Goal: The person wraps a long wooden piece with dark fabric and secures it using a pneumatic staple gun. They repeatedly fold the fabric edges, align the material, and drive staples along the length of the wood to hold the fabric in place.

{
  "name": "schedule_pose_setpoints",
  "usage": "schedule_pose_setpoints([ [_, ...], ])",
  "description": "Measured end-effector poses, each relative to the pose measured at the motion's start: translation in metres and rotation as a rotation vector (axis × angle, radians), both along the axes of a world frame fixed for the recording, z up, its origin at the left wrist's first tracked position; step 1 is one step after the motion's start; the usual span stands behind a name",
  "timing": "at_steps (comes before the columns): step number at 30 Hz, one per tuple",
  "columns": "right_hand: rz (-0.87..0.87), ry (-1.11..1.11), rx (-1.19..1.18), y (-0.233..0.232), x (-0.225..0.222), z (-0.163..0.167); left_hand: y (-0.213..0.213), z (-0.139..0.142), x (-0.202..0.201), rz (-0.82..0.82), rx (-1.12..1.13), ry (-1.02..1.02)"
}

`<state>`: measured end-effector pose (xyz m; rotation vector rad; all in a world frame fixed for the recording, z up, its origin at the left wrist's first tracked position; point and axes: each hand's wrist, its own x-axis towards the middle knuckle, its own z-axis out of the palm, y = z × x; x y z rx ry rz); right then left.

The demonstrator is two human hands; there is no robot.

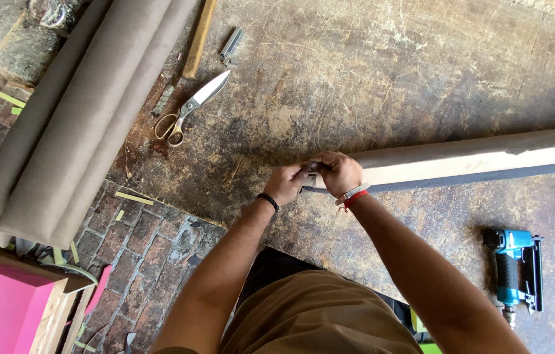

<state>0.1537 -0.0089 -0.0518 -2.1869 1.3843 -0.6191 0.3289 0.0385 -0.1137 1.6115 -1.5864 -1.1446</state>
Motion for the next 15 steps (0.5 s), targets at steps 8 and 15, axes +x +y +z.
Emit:
schedule_pose_setpoints([
  [8, 0.065, -0.255, -0.191, 0.018, -0.021, 0.028, 0.01, -0.005, -0.005, 0.139, -0.284, 0.196],
  [15, -0.499, -0.531, 1.099, 0.036, 0.007, 0.033, 0.004, -0.011, -0.007, 0.25, -0.189, 0.43],
])
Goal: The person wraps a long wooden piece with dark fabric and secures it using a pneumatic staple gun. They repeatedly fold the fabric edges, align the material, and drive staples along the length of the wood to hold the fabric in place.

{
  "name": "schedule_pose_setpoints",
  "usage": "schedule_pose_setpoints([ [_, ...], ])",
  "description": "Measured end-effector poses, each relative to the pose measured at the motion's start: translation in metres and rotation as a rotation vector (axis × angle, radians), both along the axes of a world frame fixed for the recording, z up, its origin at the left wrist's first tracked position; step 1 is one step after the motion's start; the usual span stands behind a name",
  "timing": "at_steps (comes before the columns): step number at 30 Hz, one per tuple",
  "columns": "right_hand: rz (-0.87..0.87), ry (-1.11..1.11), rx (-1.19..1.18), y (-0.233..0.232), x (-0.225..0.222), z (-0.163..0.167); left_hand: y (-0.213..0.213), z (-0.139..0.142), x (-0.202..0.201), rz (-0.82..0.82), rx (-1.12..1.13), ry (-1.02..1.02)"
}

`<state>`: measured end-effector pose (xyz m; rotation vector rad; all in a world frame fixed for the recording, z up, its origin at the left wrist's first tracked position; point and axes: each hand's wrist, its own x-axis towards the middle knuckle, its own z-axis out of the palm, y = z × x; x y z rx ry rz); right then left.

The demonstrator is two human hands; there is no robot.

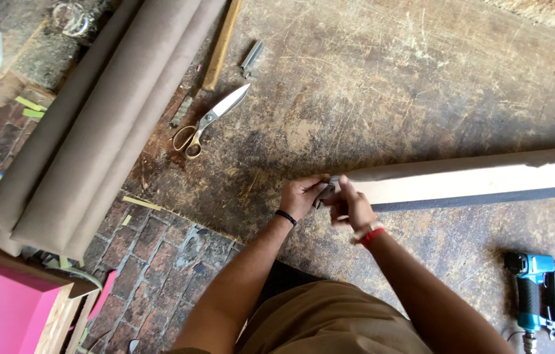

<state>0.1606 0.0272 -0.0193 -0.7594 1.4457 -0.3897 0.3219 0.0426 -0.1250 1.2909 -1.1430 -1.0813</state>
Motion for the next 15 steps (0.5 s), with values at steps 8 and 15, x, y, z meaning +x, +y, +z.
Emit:
schedule_pose_setpoints([
  [8, -0.003, -0.077, -0.22, -0.033, 0.025, -0.059, -0.012, -0.01, 0.002, 0.061, -0.116, -0.349],
  [15, 0.139, -0.168, -0.387, -0.016, 0.012, -0.087, -0.012, -0.014, 0.022, -0.378, 0.44, 0.494],
])
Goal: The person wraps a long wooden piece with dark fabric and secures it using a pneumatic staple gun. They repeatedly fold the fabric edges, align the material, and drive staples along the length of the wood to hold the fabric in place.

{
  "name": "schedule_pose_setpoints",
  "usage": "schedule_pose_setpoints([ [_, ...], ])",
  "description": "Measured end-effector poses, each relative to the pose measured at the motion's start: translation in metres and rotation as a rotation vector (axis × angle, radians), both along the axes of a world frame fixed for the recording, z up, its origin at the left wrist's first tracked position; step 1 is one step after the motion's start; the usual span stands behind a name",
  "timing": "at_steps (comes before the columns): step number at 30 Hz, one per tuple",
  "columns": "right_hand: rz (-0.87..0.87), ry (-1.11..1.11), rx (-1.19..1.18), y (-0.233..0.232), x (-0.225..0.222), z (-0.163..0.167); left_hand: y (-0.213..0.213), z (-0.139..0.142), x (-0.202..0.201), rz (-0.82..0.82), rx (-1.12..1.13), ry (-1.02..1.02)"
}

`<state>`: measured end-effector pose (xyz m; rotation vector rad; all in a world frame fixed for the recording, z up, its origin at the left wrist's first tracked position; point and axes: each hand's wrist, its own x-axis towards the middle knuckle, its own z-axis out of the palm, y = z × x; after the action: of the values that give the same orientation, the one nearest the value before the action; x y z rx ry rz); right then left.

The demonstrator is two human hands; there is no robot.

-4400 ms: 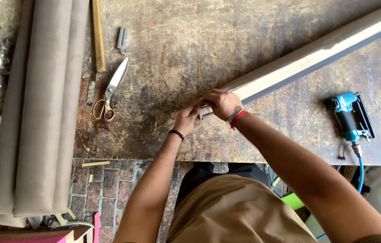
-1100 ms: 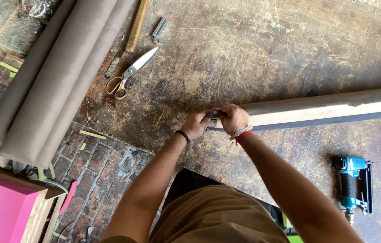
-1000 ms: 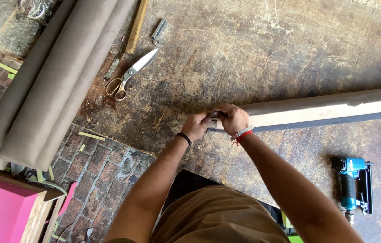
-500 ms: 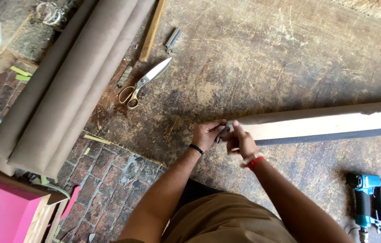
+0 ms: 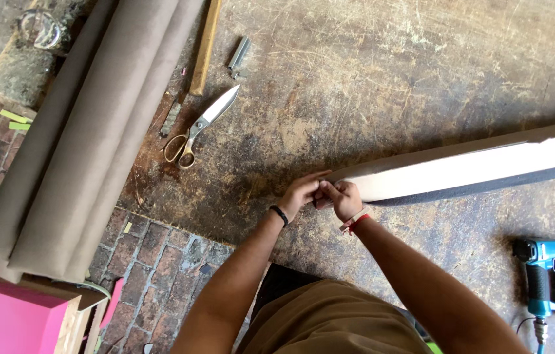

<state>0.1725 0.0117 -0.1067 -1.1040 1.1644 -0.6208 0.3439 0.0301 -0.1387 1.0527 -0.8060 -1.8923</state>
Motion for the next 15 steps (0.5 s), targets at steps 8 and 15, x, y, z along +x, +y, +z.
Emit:
schedule_pose_setpoints([
  [8, 0.102, 0.062, -0.237, 0.014, -0.003, 0.001, -0.013, -0.004, 0.003, -0.327, -0.136, -0.251],
  [15, 0.127, -0.064, -0.243, 0.026, -0.016, 0.002, -0.014, 0.017, 0.01, -0.498, -0.275, -0.651],
])
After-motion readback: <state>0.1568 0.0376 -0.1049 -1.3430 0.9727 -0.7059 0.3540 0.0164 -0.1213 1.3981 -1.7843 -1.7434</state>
